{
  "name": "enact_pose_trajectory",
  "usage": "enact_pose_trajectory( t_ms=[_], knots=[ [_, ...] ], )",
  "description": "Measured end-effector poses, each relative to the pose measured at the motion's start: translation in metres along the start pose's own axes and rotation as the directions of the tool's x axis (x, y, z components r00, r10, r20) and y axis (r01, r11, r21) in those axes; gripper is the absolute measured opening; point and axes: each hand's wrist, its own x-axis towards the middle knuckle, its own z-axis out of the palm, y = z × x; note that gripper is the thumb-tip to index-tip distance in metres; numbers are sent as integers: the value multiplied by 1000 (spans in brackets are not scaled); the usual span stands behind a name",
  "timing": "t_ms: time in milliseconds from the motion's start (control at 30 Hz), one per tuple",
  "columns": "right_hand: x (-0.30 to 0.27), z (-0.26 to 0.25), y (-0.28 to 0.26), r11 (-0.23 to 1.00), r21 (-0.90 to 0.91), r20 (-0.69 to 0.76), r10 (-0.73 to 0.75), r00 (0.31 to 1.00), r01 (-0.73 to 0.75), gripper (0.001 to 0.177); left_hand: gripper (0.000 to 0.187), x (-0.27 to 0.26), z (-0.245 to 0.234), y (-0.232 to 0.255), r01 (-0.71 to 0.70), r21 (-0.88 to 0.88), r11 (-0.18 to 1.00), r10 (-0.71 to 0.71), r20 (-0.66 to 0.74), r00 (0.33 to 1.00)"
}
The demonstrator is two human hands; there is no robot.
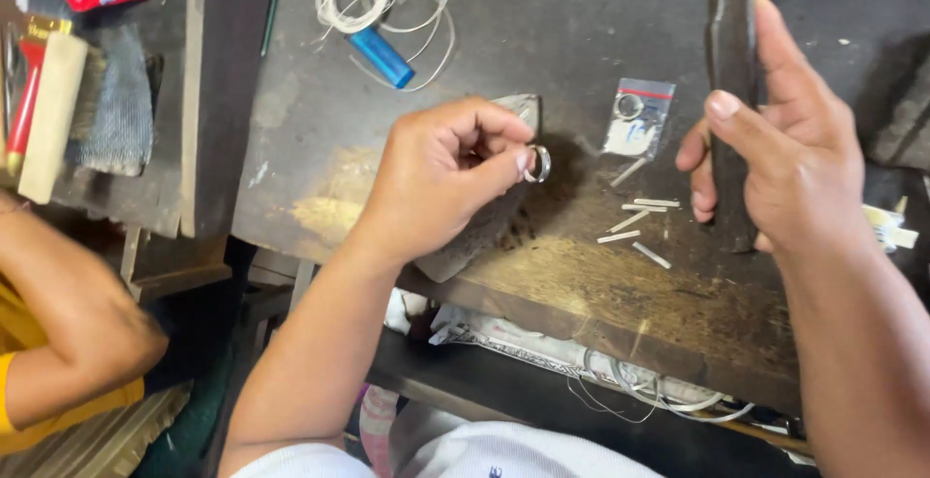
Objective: Hammering small metal strips on a metal plate to shape or flatten them at a jewelry workbench.
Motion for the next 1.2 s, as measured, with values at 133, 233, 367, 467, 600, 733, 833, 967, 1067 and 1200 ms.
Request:
enact_pose_trajectory(
  t_ms=[133, 233, 367, 467, 600, 733, 833, 967, 1067, 1200],
  knots=[
    [-7, 8, -3, 996, -89, -4, -15, 1000, 14, 54, 13, -28, 2, -30, 20, -364, 931, -70, -127, 989],
    [-7, 4, 4, 995, -100, -20, 25, 999, -27, 54, 14, -33, 0, -38, 19, -412, 911, -105, -188, 976],
    [-7, 1, 9, 993, -108, -23, 41, 999, -43, 54, 11, -33, -6, -39, -53, -297, 954, -37, -288, 957],
    [-5, -4, 15, 994, -100, 13, 42, 999, -41, 54, 12, -31, -6, -37, 18, -511, 860, -186, -279, 942],
    [-3, -6, 17, 996, -92, 25, 18, 1000, -16, 55, 11, -29, -3, -41, 7, -741, 671, -233, -202, 951],
    [-6, -5, 17, 996, -82, 8, 41, 999, -40, 55, 16, -30, 1, -44, 72, -881, 468, -328, -97, 940],
    [-4, -5, 16, 996, -86, -1, 29, 1000, -29, 55, 16, -29, 2, -46, 71, -914, 401, -320, -67, 945],
    [-2, -11, 22, 996, -86, 24, 11, 1000, -9, 54, 14, -28, 2, -45, 61, -938, 342, -276, -39, 960],
    [-5, -1, 12, 996, -86, -10, 8, 1000, -9, 55, 11, -29, 2, -41, 105, -924, 367, -329, -24, 944],
    [-7, 2, 9, 997, -83, -7, 5, 1000, -6, 55, 11, -30, 3, -42, 113, -924, 364, -333, -16, 943]
  ],
)
